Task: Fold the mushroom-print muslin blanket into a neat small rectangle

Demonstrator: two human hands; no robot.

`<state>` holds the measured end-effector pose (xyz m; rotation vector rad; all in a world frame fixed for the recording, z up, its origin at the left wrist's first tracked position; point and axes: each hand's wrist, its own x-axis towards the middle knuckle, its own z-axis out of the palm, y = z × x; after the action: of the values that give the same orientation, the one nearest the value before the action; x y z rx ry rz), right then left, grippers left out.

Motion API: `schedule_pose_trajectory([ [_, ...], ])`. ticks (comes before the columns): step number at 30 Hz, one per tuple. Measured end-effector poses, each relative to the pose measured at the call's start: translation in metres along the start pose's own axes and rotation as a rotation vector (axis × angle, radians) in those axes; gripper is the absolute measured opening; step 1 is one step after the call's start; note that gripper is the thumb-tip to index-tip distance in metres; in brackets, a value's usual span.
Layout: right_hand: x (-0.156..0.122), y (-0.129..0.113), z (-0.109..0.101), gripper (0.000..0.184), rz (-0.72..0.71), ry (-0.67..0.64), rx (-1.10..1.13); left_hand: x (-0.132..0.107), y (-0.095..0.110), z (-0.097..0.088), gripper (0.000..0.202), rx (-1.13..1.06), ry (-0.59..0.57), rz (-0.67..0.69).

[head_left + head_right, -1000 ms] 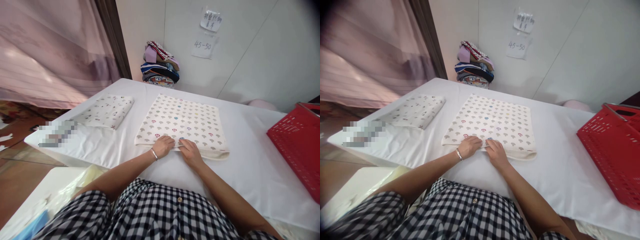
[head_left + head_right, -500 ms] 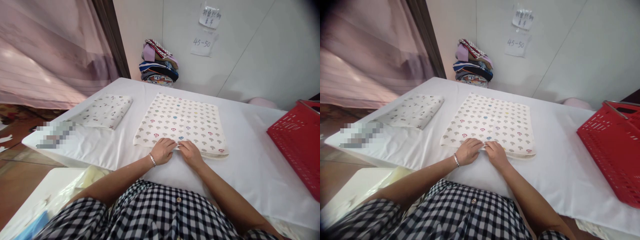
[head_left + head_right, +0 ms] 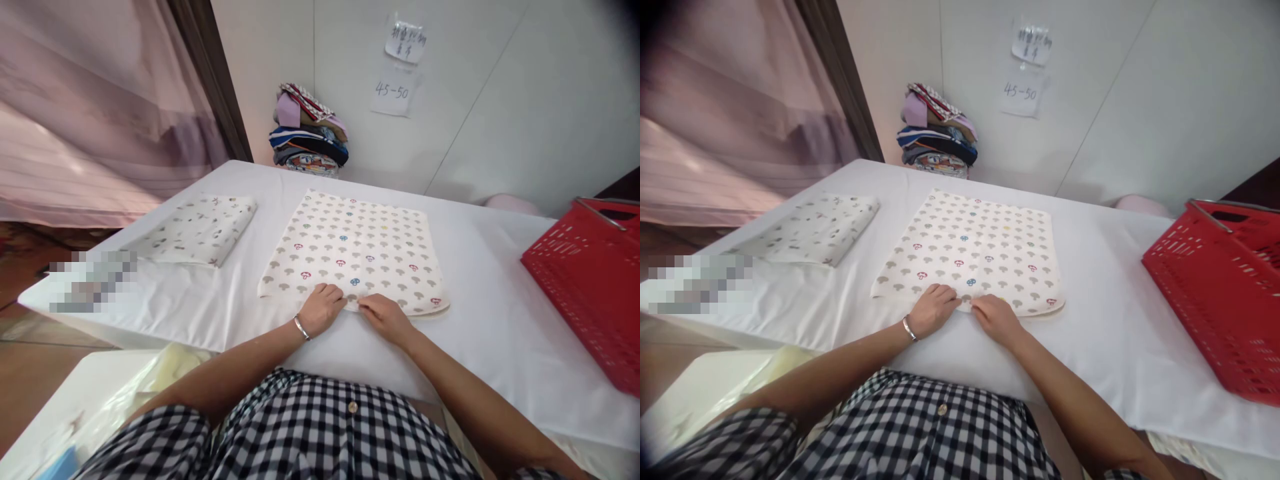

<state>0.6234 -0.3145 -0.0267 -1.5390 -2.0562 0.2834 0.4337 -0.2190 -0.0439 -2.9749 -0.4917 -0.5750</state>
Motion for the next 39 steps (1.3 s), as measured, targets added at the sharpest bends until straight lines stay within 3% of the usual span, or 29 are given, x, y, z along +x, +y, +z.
schedule_pose_trajectory([
  [5, 0.029, 0.013, -0.014, 0.03, 0.108, 0.081, 0.092, 0.001, 0.001, 0.0, 0.02, -0.019, -0.001, -0.012],
  [8, 0.047, 0.028, -0.014, 0.044, 0.087, -0.16, 0.051, 0.0, 0.001, 0.0, 0.02, -0.03, 0.007, -0.015],
  [10, 0.058, 0.037, -0.015, 0.053, 0.174, -0.316, -0.037, -0.001, 0.001, 0.001, 0.018, -0.036, 0.009, -0.017],
  [13, 0.077, 0.038, -0.017, 0.06, 0.291, -0.328, -0.13, -0.004, 0.0, 0.004, 0.016, -0.047, 0.011, -0.027],
  [15, 0.089, 0.033, -0.016, 0.064, 0.196, -0.307, -0.122, -0.005, 0.0, 0.007, 0.016, -0.058, 0.007, -0.036],
  [17, 0.099, 0.029, -0.012, 0.066, 0.075, -0.368, -0.094, -0.006, -0.001, 0.008, 0.015, -0.076, -0.002, -0.045],
  [20, 0.114, 0.033, -0.004, 0.065, 0.064, -0.501, -0.073, -0.006, -0.001, 0.009, 0.015, -0.104, -0.02, -0.056],
  [25, 0.143, 0.06, 0.003, 0.067, 0.112, -0.341, -0.151, -0.006, -0.003, 0.009, 0.013, -0.188, -0.08, -0.086],
  [30, 0.17, 0.091, 0.01, 0.071, 0.274, -0.439, -0.221, -0.008, -0.009, 0.018, 0.01, -0.25, -0.093, -0.094],
  [34, 0.182, 0.109, 0.018, 0.071, 0.316, -0.339, -0.275, -0.013, -0.015, 0.037, 0.013, -0.232, 0.022, -0.016],
  [39, 0.202, 0.127, 0.018, 0.07, 0.397, -0.384, -0.294, -0.015, -0.016, 0.059, 0.019, -0.207, 0.223, 0.005],
])
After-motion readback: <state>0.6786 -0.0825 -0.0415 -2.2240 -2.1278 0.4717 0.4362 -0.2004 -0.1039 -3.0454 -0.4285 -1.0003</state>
